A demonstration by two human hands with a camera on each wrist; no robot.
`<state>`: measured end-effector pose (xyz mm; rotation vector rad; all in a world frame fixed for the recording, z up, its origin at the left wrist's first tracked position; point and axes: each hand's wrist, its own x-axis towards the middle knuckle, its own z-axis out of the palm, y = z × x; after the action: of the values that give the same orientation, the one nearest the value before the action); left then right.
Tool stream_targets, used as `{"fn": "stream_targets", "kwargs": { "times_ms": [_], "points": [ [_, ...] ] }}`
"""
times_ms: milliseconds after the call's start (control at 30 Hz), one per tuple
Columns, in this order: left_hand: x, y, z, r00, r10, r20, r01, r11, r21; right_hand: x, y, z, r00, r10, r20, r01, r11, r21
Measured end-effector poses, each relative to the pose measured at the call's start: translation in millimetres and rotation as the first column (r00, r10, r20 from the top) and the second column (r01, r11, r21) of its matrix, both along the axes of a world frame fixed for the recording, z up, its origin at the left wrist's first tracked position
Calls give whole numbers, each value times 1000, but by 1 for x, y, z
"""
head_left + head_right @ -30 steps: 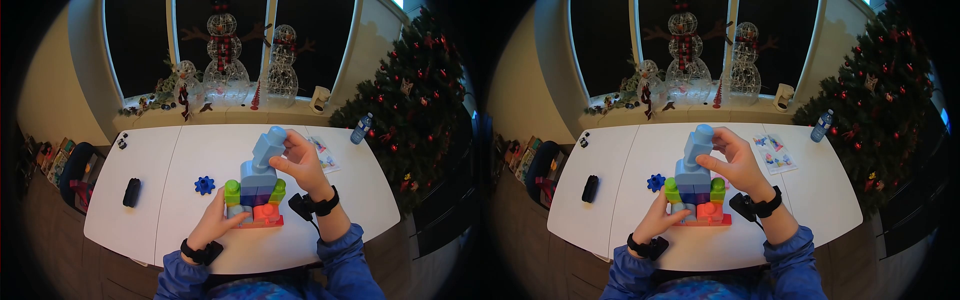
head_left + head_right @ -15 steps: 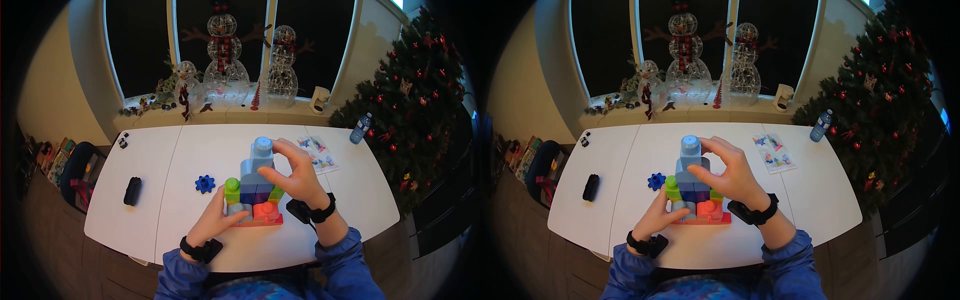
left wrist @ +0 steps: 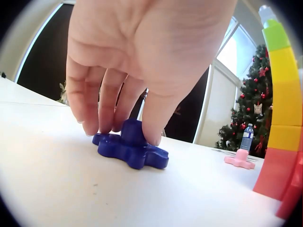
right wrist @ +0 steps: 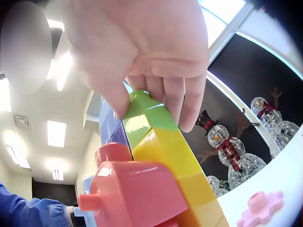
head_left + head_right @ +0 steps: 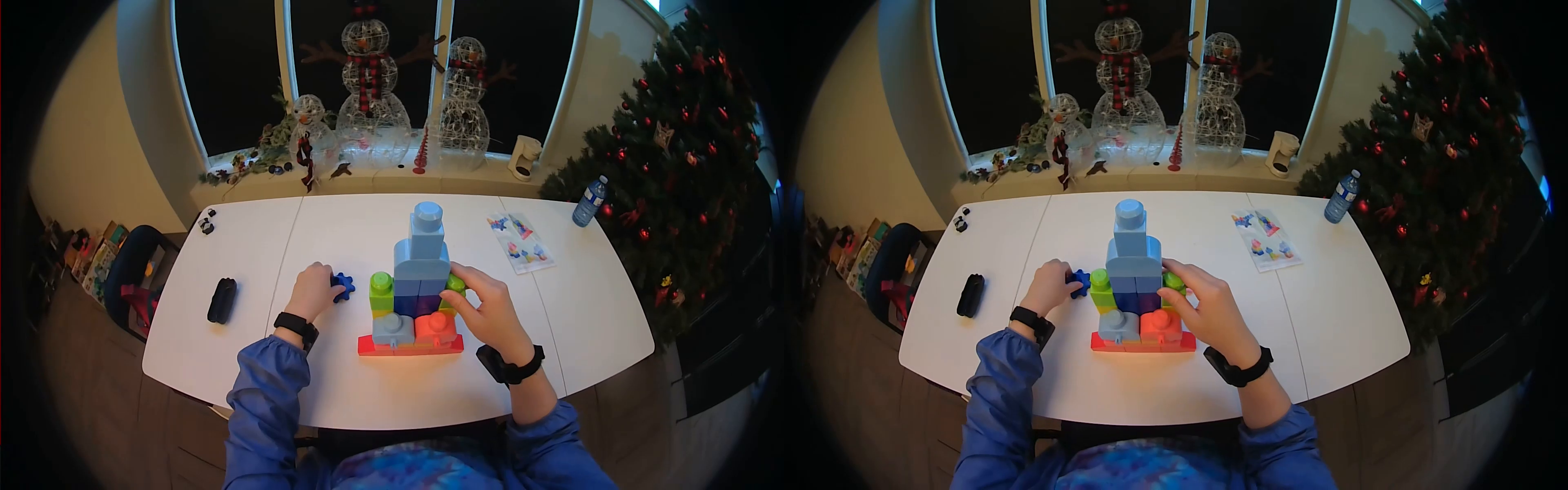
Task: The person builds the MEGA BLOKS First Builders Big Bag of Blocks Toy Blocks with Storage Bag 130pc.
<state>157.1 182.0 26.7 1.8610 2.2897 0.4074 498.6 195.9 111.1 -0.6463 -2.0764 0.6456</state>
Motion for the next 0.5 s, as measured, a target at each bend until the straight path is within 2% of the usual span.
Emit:
{"fn": "stream_targets", "kwargs": {
  "times_ms": [167, 233, 300, 367, 400, 500],
  "points": [
    [-3, -9, -3, 997, -81, -8, 81, 976, 201, -3, 2, -12, 996, 14, -87, -13, 1000, 13],
    [10, -27, 17, 962, -97, 255, 16, 953, 303, -3, 2, -13, 995, 17, -102, -16, 1000, 16],
    [27, -52, 45, 851, -162, 499, -31, 934, 357, -4, 2, -14, 993, 17, -116, -15, 1000, 23],
    [41, -80, 62, 665, -250, 704, -48, 926, 374, -4, 2, -14, 994, 11, -110, -9, 1000, 14],
    [42, -91, 58, 677, -268, 686, -31, 920, 390, -4, 2, -15, 994, 9, -105, -8, 1000, 7],
    [57, -122, 53, 537, -447, 716, 17, 854, 521, -5, 3, -17, 993, 9, -121, -7, 1000, 20]
  ]
}}
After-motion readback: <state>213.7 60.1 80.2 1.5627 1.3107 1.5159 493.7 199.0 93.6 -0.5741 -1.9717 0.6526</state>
